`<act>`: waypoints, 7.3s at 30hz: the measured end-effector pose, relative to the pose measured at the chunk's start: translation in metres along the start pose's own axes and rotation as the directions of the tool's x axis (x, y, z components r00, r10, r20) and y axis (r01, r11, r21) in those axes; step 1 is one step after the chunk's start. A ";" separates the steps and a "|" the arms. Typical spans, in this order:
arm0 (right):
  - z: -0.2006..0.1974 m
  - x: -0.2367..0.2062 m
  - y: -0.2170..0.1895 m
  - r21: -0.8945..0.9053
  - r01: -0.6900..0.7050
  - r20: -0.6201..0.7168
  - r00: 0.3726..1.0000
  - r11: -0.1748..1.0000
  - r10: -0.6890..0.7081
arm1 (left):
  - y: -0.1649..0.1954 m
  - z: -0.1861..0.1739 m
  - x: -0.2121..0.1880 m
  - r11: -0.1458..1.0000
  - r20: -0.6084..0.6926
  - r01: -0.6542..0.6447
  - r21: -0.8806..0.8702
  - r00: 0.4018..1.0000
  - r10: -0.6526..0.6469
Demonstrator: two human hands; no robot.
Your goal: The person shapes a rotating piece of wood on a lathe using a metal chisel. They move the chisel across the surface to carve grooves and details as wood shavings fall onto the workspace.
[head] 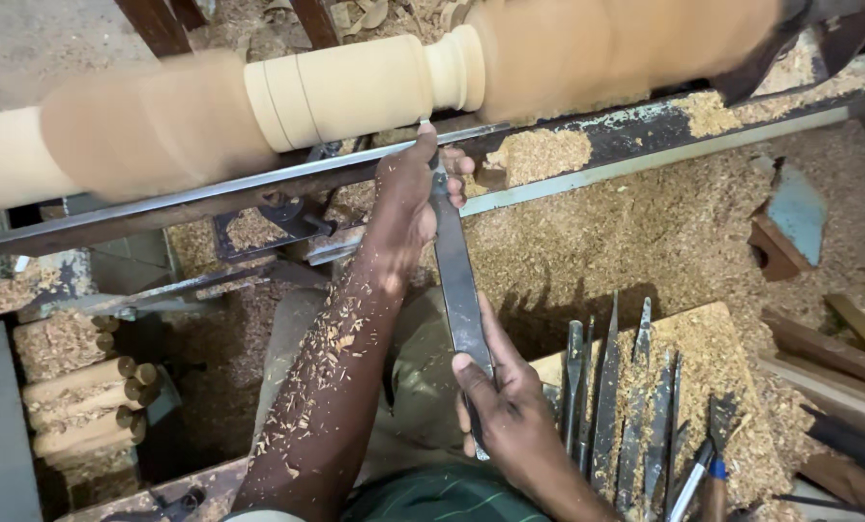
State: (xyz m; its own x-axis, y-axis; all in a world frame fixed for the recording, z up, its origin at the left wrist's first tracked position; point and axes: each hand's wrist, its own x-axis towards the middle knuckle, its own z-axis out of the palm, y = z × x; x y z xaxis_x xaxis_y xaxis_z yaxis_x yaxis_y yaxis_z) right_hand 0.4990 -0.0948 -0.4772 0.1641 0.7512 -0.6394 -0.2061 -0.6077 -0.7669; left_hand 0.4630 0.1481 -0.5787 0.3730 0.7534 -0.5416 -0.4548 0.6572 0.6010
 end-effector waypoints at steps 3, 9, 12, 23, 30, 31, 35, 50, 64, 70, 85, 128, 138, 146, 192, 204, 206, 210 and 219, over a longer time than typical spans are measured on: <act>0.004 0.002 0.005 0.026 0.011 -0.001 1.000 1.000 -0.011 | 0.000 -0.003 0.003 0.999 0.033 -0.011 -0.053 0.999 0.012; 0.007 0.005 0.006 0.024 0.024 -0.017 1.000 0.999 -0.024 | 0.002 0.000 0.005 0.999 -0.056 0.021 -0.033 0.998 -0.022; 0.003 0.010 -0.001 -0.023 0.055 -0.009 0.998 0.998 -0.055 | 0.005 0.006 0.006 1.000 -0.113 0.012 -0.027 0.993 -0.015; -0.060 0.012 -0.050 -0.305 -0.149 0.010 0.987 0.941 0.159 | -0.015 0.025 0.021 0.978 -0.215 -0.023 -0.206 0.976 -0.022; -0.102 -0.005 -0.039 -0.371 0.023 0.142 0.989 0.928 0.033 | -0.019 0.030 -0.011 0.965 -0.082 -0.013 -0.261 0.997 -0.009; -0.100 -0.010 -0.024 -0.368 0.040 0.134 0.991 0.929 0.011 | -0.020 0.024 -0.025 0.987 -0.046 -0.015 -0.161 0.999 0.007; -0.095 -0.035 0.049 -0.298 0.082 0.046 0.996 0.951 -0.071 | -0.031 -0.028 -0.094 0.851 0.094 -0.004 0.526 0.994 -0.053; -0.193 -0.128 0.281 -0.283 -0.179 -0.684 0.727 0.942 -0.067 | -0.081 -0.234 -0.238 0.826 -0.044 0.192 0.531 0.979 -0.200; -0.185 -0.111 0.333 -0.718 -0.367 -0.546 0.824 0.591 -0.151 | -0.043 -0.319 -0.247 0.938 0.068 -0.036 0.344 0.998 0.014; -0.194 -0.094 0.315 -0.620 -0.601 -0.632 0.763 0.505 0.133 | -0.047 -0.315 -0.253 0.962 -0.054 0.088 0.258 0.996 -0.077; -0.276 -0.009 0.350 -0.851 -0.506 -0.495 0.862 0.142 0.109 | -0.059 -0.279 -0.189 0.577 -0.082 0.182 0.797 0.978 -0.194; 0.098 -0.019 0.054 -0.032 0.150 0.078 0.986 0.988 -0.147 | 0.025 -0.118 -0.027 0.995 -0.102 -0.088 -0.050 0.991 0.082; 0.106 -0.019 0.046 -0.040 0.136 0.066 0.989 0.990 -0.133 | 0.031 -0.115 -0.030 0.998 -0.145 -0.057 -0.030 0.988 0.052; 0.111 -0.027 0.052 -0.038 0.112 0.043 0.993 0.993 -0.110 | 0.027 -0.122 -0.024 1.000 -0.093 -0.021 0.014 0.995 0.022; 0.061 -0.002 0.042 0.008 0.122 0.142 0.982 0.993 -0.121 | 0.024 -0.105 -0.012 0.992 -0.192 -0.044 -0.121 0.981 0.020; 0.081 -0.014 0.038 -0.091 0.108 0.051 0.993 0.990 -0.103 | 0.031 -0.105 -0.016 0.994 -0.179 -0.017 -0.108 0.984 -0.003; 0.092 -0.021 0.044 -0.058 0.120 0.043 0.992 0.991 -0.118 | 0.028 -0.108 -0.015 1.000 -0.131 0.018 -0.011 0.991 -0.019; 0.116 -0.026 0.059 0.093 0.188 0.050 0.980 0.978 -0.193 | 0.029 -0.113 -0.014 0.995 -0.066 0.037 0.088 0.997 -0.031; 0.081 -0.008 0.048 -0.032 0.152 0.089 0.985 0.988 -0.148 | 0.025 -0.101 -0.012 0.997 -0.185 -0.035 -0.074 0.983 0.021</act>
State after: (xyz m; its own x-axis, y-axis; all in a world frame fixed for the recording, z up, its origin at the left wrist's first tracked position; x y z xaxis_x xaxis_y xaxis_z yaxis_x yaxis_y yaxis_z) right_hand 0.4095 -0.1087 -0.5045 0.1066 0.8528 -0.5112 -0.1478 -0.4948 -0.8563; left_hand 0.3654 0.1532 -0.6161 0.2074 0.7497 -0.6285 -0.5263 0.6270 0.5743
